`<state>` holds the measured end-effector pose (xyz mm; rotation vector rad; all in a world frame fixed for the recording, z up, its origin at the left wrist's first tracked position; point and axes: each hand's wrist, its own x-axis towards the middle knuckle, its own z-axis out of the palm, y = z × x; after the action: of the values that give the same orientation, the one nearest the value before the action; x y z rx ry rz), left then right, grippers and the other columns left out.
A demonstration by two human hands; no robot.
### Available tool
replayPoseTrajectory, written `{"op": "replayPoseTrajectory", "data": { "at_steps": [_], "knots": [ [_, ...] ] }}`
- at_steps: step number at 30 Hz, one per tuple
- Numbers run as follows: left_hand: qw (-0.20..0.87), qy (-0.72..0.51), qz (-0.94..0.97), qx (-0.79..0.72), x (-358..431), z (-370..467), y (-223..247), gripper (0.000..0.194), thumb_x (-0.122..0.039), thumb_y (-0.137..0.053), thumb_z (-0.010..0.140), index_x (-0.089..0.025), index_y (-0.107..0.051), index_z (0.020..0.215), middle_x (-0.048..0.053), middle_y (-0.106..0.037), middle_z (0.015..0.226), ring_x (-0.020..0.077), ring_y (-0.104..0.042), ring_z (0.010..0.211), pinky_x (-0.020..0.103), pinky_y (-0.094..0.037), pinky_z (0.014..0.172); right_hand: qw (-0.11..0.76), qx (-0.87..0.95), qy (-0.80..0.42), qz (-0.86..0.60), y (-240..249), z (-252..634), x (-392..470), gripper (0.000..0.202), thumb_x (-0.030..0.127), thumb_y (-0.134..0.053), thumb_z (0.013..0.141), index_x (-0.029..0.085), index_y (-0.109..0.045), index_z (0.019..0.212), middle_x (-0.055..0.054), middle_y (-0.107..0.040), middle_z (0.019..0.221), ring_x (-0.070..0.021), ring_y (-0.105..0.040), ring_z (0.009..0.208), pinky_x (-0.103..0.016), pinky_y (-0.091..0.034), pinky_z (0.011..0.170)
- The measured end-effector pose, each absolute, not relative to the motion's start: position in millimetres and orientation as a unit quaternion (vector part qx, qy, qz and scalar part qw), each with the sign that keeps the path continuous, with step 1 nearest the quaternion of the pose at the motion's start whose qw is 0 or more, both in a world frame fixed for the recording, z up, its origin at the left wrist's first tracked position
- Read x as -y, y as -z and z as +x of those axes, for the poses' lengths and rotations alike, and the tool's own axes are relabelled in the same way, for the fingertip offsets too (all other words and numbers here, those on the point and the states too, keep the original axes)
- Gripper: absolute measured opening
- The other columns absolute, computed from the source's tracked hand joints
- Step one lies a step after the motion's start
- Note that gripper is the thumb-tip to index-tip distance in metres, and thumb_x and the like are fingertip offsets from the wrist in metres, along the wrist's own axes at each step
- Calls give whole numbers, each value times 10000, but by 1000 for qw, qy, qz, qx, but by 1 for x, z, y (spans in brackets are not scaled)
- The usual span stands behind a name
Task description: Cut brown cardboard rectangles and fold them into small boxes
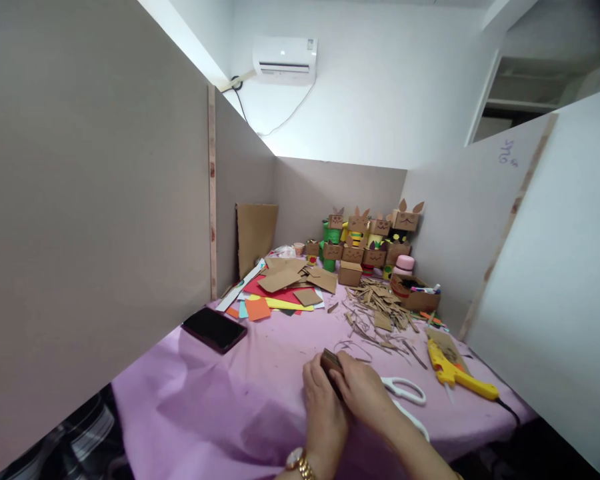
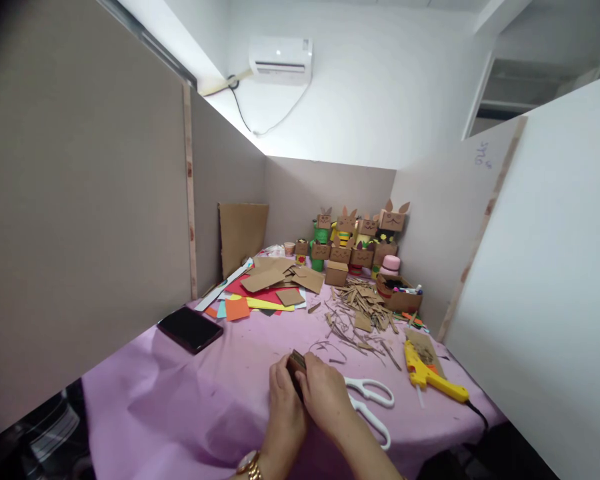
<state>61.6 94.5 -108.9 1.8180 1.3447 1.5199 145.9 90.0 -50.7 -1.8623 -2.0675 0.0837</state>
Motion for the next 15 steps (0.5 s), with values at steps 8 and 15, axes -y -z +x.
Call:
{"op": "replayPoseTrajectory", "data": {
  "at_steps": [8, 15],
  "knots": [
    [199, -550, 661, -470, -96, 59, 111, 370, -169, -345, 870, -48, -339, 1220, 192, -451, 1137, 253, -462, 1090, 434, -395, 947, 175, 726, -31, -664, 49, 144, -88, 203, 203, -394, 863, 151, -561, 967, -118, -723, 881, -254, -675, 782, -284, -368, 589],
    [200, -538, 682, -452, -95, 55, 108, 362, -134, -394, 846, -87, -370, 1204, 129, -469, 1042, 219, -500, 969, 394, -440, 878, 177, 724, -44, -665, 48, 144, -89, 248, 199, -391, 859, 142, -543, 1047, -135, -722, 919, -278, -677, 825, -306, -400, 625]
  ]
}}
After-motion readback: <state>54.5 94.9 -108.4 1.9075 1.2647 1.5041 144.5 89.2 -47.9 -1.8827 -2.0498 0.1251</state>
